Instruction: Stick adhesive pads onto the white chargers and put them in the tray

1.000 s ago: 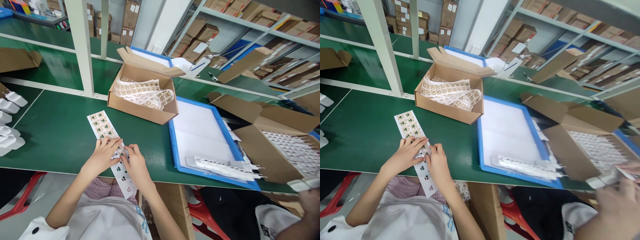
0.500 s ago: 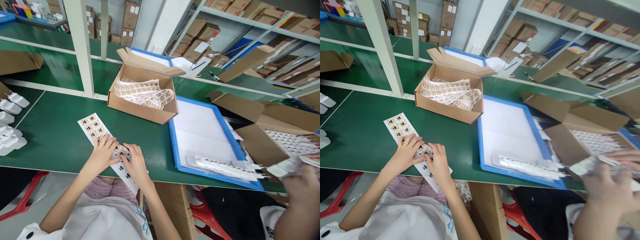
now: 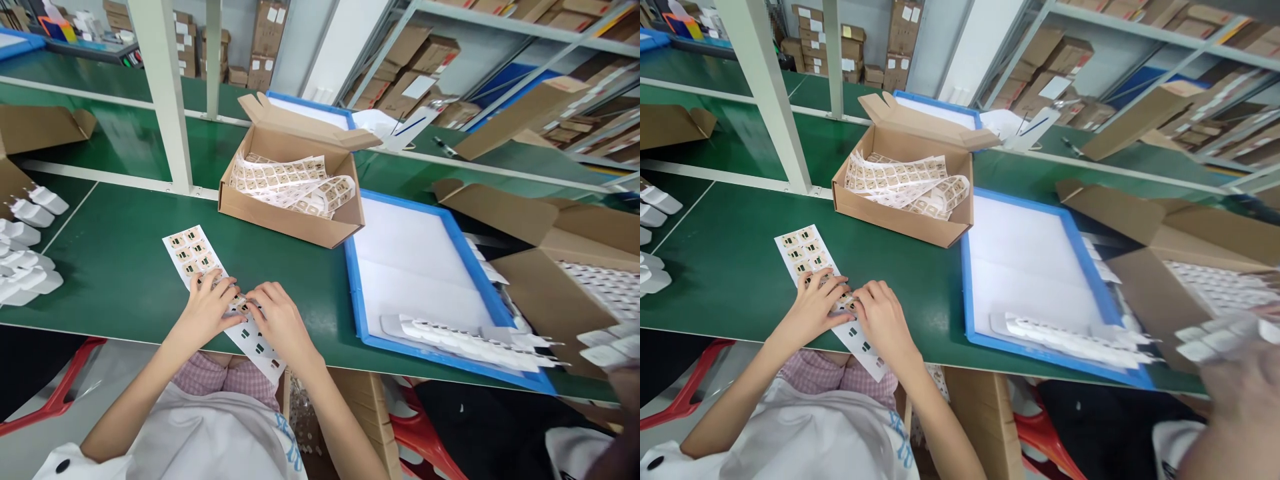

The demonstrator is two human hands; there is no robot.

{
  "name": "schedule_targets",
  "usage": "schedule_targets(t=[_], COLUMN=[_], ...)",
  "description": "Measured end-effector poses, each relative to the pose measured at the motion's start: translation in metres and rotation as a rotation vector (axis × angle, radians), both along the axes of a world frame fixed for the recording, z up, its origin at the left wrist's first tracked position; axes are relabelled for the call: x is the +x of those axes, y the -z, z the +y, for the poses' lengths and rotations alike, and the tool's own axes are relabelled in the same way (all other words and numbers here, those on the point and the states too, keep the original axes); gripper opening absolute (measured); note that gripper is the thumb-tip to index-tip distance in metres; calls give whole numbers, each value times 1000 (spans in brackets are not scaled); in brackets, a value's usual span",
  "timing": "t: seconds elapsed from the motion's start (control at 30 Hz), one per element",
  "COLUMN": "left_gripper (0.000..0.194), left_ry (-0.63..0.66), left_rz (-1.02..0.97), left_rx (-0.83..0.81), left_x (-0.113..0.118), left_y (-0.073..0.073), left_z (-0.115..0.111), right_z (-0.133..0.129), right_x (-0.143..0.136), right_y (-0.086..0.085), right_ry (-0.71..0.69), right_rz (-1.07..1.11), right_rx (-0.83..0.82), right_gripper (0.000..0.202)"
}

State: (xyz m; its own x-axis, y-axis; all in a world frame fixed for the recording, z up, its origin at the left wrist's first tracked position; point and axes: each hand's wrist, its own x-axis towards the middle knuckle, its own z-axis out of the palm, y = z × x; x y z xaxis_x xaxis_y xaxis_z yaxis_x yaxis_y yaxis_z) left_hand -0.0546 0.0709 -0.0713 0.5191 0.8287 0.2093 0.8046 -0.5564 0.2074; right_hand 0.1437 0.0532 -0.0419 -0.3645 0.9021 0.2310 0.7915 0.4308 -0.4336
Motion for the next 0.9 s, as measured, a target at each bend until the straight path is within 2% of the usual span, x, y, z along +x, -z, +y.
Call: schedule_targets(t=[0.3,0.43,0.57,0.67,0.77,0.83,0.9], left_gripper=[45,60,80,90,95,100,99], left_ry=[19,42,81,116,111,4,-245], left_rz=[18,31,55,74,75,65,43], left_rx=[-37,-65,-148,-244,-241,-181,-90], left_x=[-2,-3,-8,-6,-4,-15,-42], left_y=[-1,1,2,-2,-13,-26,-45], left_z=[-1,3,9,13,20,23,18], right_z=[1,-7,-14,-17,-20,-26,-35], right_x=[-1,1,14,32,42,36,21], right_y=[-28,-35,-39,-39,-29,-17,-4], right_ry=[-221,-320,-318,-264,-107,69,220], right_rz=[-309,-465,-473,-228,262,569,807], right_rx=[100,182,263,191,-57,-263,-479], right_gripper=[32,35,38,34,20,23,35])
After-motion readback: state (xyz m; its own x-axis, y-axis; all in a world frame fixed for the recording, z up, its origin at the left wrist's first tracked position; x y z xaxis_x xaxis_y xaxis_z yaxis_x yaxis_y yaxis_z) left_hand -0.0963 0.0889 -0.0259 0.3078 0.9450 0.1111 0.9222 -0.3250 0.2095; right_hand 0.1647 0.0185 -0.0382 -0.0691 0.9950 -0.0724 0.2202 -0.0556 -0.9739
